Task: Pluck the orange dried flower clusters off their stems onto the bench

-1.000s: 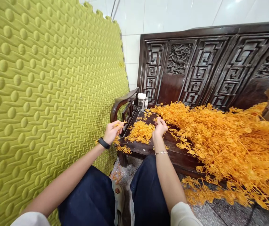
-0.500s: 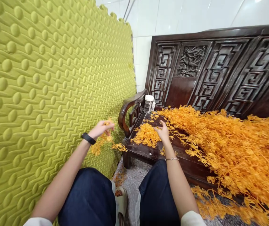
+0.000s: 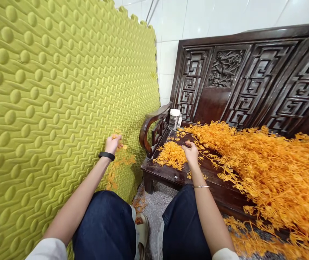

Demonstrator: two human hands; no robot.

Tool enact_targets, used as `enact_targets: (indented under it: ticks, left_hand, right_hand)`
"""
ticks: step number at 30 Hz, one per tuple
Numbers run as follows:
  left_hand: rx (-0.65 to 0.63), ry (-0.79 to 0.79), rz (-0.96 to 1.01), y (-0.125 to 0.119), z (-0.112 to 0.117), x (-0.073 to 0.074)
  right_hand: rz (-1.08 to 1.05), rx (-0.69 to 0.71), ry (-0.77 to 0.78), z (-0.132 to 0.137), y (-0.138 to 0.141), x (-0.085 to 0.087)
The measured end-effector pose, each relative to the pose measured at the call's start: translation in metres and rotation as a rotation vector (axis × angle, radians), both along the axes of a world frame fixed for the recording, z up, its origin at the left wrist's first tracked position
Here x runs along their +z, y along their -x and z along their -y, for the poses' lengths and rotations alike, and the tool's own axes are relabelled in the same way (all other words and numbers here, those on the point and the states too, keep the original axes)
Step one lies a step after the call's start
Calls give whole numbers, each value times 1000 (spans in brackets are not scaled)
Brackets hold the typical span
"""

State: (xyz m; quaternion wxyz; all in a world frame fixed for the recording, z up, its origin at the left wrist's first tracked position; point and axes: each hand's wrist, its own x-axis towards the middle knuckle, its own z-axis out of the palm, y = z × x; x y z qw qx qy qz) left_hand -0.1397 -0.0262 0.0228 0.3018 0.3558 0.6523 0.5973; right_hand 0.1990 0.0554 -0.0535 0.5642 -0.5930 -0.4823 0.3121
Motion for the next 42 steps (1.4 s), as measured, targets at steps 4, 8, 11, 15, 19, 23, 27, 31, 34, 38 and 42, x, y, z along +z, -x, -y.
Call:
enact_targets:
  ticks: [4, 8, 11, 15, 19, 23, 27, 31, 34, 38, 42]
  left_hand:
    - [151, -249, -112, -6, -1, 5]
    - [111, -668, -103, -24, 9, 24]
    - [-260, -605, 152, -40, 23, 38]
    - [-639, -416, 322, -61, 33, 42]
    - [-786, -323, 345, -82, 30, 30]
    - [-684, -333, 393, -96, 20, 14]
    - [-635, -255, 368, -104, 11, 1]
    - [-690, -270, 245, -111, 9, -6]
    - [-652, -297, 53, -115, 12, -6]
    - [-650, -199, 56, -119, 13, -8]
    - [-833, -19, 247, -118, 10, -11]
  right_hand:
    - [11, -66, -5, 5, -5, 3]
    - [5, -17, 34, 14, -1, 11]
    - [-56, 141, -70, 28, 14, 23]
    - [-155, 389, -228, 55, 43, 47]
    - [-127, 733, -165, 82, 65, 64]
    - [-41, 743, -81, 96, 73, 67]
    - [-50, 621, -162, 95, 75, 65]
    - [-9, 591, -93, 90, 74, 60]
    - [-13, 559, -102, 85, 70, 56]
    - [-66, 468, -183, 80, 62, 54]
    - [-82, 458, -94, 76, 61, 52]
